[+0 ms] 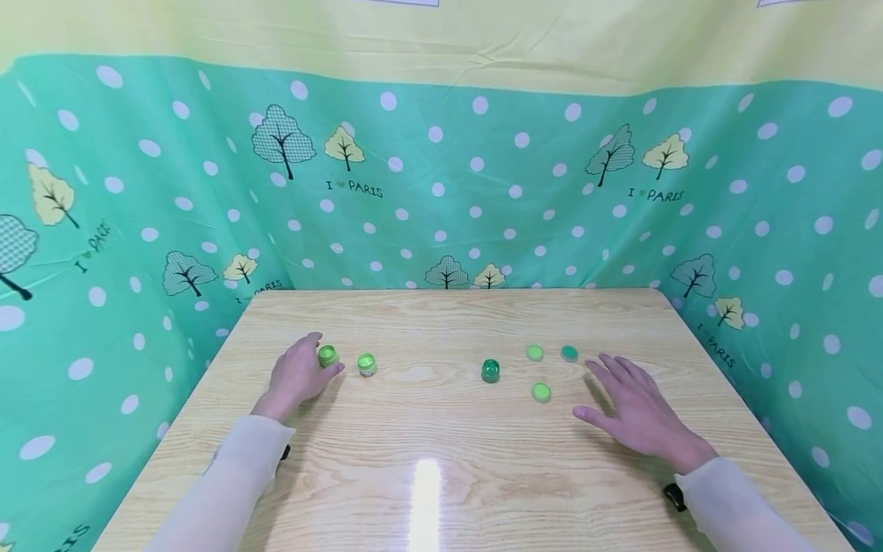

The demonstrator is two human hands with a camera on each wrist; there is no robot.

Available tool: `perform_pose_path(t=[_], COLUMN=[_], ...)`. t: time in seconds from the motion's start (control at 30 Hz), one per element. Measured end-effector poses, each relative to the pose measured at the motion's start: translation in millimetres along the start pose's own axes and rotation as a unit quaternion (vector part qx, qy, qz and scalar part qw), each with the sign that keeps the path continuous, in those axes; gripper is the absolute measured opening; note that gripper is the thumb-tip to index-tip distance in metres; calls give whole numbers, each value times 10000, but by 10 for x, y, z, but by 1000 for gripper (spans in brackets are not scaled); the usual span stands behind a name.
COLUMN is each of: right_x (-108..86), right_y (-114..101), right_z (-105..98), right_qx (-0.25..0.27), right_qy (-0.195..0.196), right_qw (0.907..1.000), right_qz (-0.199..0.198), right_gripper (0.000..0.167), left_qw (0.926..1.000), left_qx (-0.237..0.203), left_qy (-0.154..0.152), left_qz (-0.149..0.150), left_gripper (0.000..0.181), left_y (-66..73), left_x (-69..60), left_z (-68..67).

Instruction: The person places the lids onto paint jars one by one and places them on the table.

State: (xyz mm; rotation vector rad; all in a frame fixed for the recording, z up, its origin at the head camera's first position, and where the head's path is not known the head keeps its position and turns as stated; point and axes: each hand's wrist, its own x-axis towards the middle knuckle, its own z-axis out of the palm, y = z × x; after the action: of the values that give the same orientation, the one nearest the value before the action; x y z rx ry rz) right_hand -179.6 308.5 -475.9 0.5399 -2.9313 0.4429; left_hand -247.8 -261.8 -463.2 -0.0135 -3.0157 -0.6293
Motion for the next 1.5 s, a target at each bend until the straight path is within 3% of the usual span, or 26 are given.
perform_pose_path(t=[0.5,0.73,0.97,1.5], right_x=[39,40,46,111], right_y=[-68,-90,-108,-178], right_z=[28,15,17,27], right_qx=[8,58,94,173], right_qy=[-49,-52,-74,-34], right_qw=[10000,10000,9999,9998], right_qz=[39,38,20,-39], right_gripper=[92,93,92,92], left_qw=[9990,9984,9977,9980], left_qx=[21,130,128,-60], left_qy=[-235,-387,-358,-318], left_qz=[-377,-395,-560,-548], left_gripper=[72,69,57,49], left_y=[-3,38,25,76], left_x=[94,126,154,81], left_z=[45,37,53,-14])
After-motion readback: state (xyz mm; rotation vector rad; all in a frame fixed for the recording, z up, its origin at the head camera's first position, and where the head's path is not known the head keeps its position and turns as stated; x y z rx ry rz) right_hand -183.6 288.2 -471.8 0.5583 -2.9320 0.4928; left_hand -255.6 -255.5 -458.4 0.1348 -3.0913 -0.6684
